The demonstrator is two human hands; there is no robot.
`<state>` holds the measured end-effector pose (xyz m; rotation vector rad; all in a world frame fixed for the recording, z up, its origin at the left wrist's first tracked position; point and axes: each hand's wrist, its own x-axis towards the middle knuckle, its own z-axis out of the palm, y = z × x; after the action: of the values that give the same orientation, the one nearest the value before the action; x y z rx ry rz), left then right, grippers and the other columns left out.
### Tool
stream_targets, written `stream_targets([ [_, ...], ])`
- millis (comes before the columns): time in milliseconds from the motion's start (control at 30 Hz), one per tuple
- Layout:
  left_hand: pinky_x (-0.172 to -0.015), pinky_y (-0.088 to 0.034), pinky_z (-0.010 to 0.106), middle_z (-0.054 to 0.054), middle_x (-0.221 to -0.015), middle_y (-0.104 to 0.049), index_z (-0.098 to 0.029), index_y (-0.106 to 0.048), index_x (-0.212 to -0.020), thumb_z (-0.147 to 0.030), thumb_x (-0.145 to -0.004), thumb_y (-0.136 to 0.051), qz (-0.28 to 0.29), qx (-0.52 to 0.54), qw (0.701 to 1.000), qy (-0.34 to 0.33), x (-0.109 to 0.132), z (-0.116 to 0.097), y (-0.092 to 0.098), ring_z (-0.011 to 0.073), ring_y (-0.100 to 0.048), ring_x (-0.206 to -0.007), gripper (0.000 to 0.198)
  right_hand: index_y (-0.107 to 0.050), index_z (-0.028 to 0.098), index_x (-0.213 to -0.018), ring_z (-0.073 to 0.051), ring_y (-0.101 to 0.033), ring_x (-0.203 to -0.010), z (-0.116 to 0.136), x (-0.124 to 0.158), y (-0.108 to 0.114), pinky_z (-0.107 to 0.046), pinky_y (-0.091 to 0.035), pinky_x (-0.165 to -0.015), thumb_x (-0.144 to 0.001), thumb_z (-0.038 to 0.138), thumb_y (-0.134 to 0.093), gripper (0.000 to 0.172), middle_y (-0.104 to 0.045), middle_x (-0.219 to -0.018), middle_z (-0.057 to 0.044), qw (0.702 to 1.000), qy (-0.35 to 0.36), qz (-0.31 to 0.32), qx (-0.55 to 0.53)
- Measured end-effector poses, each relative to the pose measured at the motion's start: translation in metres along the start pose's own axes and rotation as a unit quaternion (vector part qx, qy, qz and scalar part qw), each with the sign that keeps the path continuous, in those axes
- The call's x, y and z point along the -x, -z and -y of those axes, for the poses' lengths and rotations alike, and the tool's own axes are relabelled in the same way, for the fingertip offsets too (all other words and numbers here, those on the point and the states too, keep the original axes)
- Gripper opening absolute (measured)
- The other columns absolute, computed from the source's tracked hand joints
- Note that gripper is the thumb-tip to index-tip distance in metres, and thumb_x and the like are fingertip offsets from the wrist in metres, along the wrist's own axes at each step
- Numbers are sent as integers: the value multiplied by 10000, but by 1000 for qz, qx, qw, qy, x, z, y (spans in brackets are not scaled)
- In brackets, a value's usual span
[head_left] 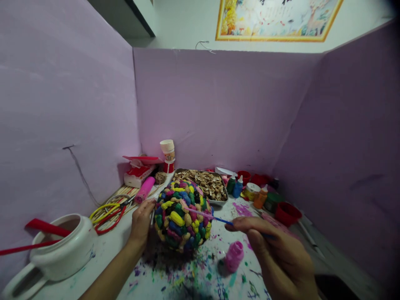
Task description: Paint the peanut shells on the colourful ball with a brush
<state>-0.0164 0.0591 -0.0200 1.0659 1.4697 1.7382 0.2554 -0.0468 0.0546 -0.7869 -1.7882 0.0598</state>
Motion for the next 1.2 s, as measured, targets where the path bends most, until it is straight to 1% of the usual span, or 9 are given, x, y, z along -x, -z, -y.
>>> stream_targets([
  [267,-904,-485,403,78,-841,-756,-213,-698,-654,-532,-538,-625,-4,-14,1000,-3,-2,0,1,290,-654,-920,347,-652,254,-1082,-153,-758,-863,-6,5,-12,-193,-605,-738,-929,115,-528,241,-773,-947,-15,1000,4,5,0],
  [567,-837,-515,388,67,-832,-756,-206,-710,-694,-518,-571,-605,6,-15,1000,0,-1,1,2,280,-660,-886,352,-646,269,-1047,-163,-755,-807,-4,1,1,-217,-609,-693,-921,97,-516,249,-763,-889,-5,1000,9,16,7],
  [767,-845,-514,386,70,-849,-758,-200,-718,-706,-516,-574,-614,7,-18,1000,0,-1,1,1,280,-657,-903,358,-649,272,-1126,-179,-747,-908,-6,6,-8,-237,-610,-766,-903,82,-540,313,-766,-971,-23,999,4,18,-34],
  [833,-840,-516,388,72,-843,-757,-200,-717,-700,-514,-572,-608,4,-18,1000,-1,-1,1,1,282,-656,-903,356,-670,285,-1122,-180,-742,-928,-8,8,-10,-251,-608,-791,-900,82,-546,324,-769,-987,-21,998,-7,2,-58],
  [900,-841,-516,390,75,-845,-757,-200,-716,-695,-510,-571,-603,2,-17,1000,-3,-1,1,2,282,-657,-902,353,-705,299,-1086,-177,-746,-910,-11,10,-14,-261,-611,-796,-923,122,-550,286,-776,-976,-18,993,-44,-23,-104],
  [967,-840,-517,390,77,-844,-757,-200,-717,-694,-506,-568,-604,0,-18,1000,-4,0,1,2,281,-657,-900,350,-743,294,-1006,-168,-758,-820,-15,10,-20,-262,-623,-758,-950,229,-572,192,-786,-903,-18,973,-127,-53,-188],
  [1033,-834,-518,387,77,-838,-757,-200,-718,-691,-504,-565,-606,-2,-18,1000,-4,-1,0,2,281,-656,-897,348,-766,263,-922,-157,-758,-715,-18,7,-27,-251,-630,-703,-920,368,-642,163,-787,-806,-26,922,-249,-85,-285],
  [1133,-827,-519,382,76,-844,-761,-204,-715,-683,-508,-564,-603,-5,-20,1000,-4,-1,0,1,281,-658,-895,345,-775,195,-814,-144,-737,-605,-20,1,-36,-218,-620,-618,-700,502,-831,332,-775,-700,-46,821,-407,-145,-373],
  [1200,-831,-519,381,72,-851,-764,-208,-715,-685,-514,-566,-601,-5,-21,1000,-4,-1,0,1,279,-661,-893,347,-771,161,-769,-131,-714,-552,-19,-5,-38,-195,-603,-562,-543,511,-910,439,-765,-666,-52,775,-466,-176,-390],
])
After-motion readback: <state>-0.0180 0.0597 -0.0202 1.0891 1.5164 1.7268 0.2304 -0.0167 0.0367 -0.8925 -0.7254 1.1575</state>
